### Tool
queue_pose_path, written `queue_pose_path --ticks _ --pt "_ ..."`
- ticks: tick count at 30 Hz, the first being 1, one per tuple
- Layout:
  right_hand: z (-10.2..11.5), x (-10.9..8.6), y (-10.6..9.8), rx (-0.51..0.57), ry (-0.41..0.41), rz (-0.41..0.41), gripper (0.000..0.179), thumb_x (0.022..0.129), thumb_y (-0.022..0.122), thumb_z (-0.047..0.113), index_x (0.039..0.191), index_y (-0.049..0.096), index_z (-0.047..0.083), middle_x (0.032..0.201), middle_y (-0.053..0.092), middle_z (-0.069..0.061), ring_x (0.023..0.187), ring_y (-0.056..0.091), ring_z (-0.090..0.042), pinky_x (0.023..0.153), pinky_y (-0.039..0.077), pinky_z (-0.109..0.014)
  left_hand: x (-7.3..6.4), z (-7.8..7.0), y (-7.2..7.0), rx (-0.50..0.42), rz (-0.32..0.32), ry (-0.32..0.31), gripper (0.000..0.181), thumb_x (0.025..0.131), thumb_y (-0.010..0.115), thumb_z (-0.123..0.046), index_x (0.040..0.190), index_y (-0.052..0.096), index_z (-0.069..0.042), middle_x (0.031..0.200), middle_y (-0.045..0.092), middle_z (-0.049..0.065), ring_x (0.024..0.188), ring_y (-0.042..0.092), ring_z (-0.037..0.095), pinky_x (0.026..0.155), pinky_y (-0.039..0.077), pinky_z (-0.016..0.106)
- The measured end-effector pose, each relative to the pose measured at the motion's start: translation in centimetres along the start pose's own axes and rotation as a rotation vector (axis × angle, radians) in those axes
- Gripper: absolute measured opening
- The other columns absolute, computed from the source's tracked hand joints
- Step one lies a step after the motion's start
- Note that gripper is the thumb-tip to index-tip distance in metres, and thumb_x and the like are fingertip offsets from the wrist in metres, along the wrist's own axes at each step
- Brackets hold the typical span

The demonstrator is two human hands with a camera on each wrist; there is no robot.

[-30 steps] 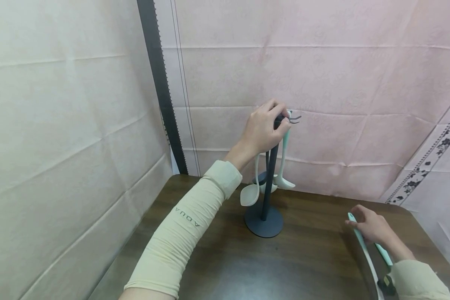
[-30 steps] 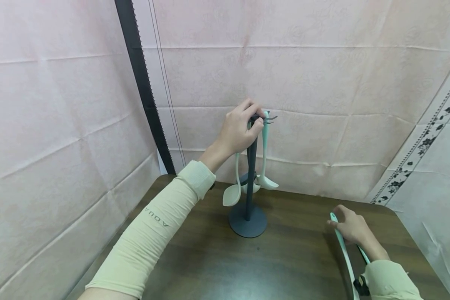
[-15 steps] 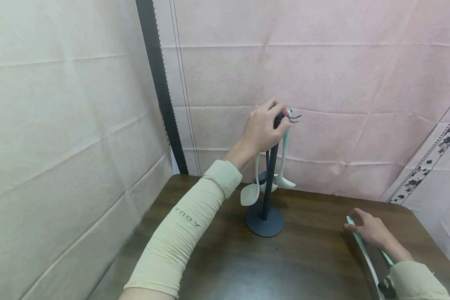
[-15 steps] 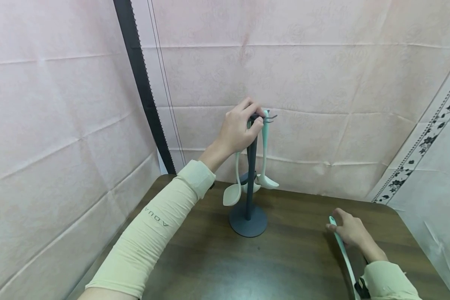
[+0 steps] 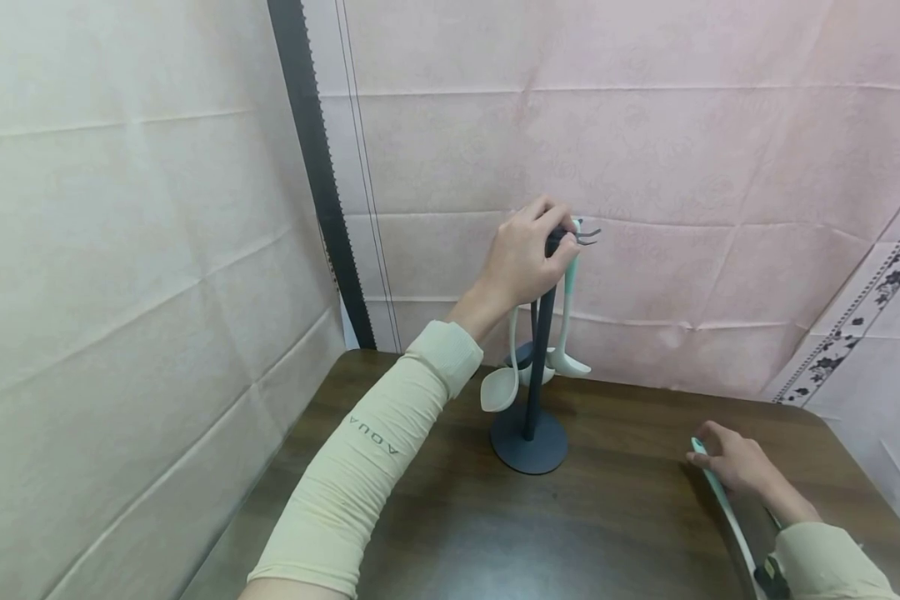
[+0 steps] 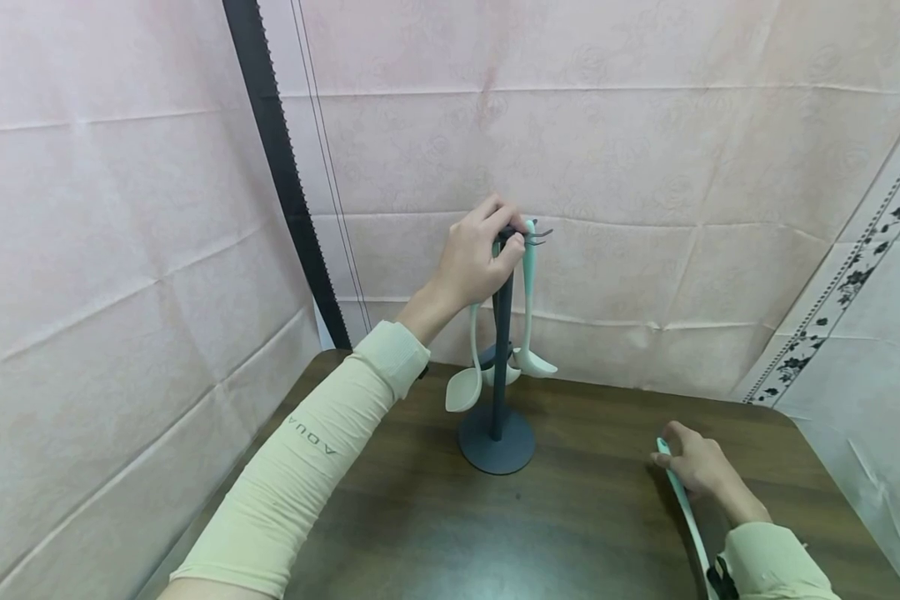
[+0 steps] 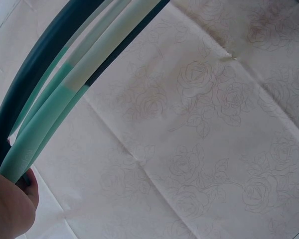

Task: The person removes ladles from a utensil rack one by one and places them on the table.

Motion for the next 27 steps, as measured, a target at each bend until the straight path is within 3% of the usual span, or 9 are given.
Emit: queue_pose_path --ticks 8,13,18,27 --pt "-0.8 -0.1 0.9 0.036 0.019 0.02 0.038 0.099 0.072 0.019 0.124 0.054 -0.004 0.08 0.059 -0.007 0.061 0.059 -0.022 0.047 0.056 -0.037 0.0 0.0 0.0 -0.001 -0.003 0.0 0.028 0.098 0.05 -0.03 0.107 0.072 -0.016 0.116 0.063 -0.002 0.101 0.059 0.014 0.095 0.043 0.031" --pt "-1.5 -0.1 1.5 0.073 0.065 0.051 0.054 0.099 0.073 0.022 0.135 0.047 -0.01 0.092 0.062 -0.018 0.066 0.061 -0.025 0.049 0.058 -0.039 0.0 0.0 0.0 -0.004 -0.007 0.002 0.028 0.097 0.05 -0.03 0.107 0.072 -0.015 0.114 0.063 -0.002 0.1 0.058 0.014 0.095 0.043 0.03" --pt "-2.2 -0.1 2.1 0.097 0.099 0.076 0.054 0.099 0.073 0.024 0.134 0.048 -0.009 0.097 0.06 -0.024 0.071 0.063 -0.027 0.049 0.06 -0.04 0.0 0.1 0.1 -0.008 -0.003 -0.001 0.029 0.097 0.049 -0.03 0.108 0.072 -0.015 0.115 0.063 -0.003 0.1 0.059 0.015 0.093 0.043 0.03" --pt "-2.4 -0.1 2.6 0.101 0.085 0.072 0.05 0.099 0.073 0.025 0.13 0.05 -0.007 0.095 0.06 -0.019 0.069 0.062 -0.026 0.048 0.059 -0.04 0.0 0.2 0.2 -0.025 -0.001 -0.004 0.029 0.097 0.049 -0.03 0.108 0.071 -0.014 0.114 0.062 -0.002 0.098 0.06 0.02 0.087 0.045 0.03"
Point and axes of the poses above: each hand's wrist, its own x-axis towards the middle knuckle, its own y-axis out of the palm, z = x × y, the point moved 10 cm from there along x, towards the middle knuckle
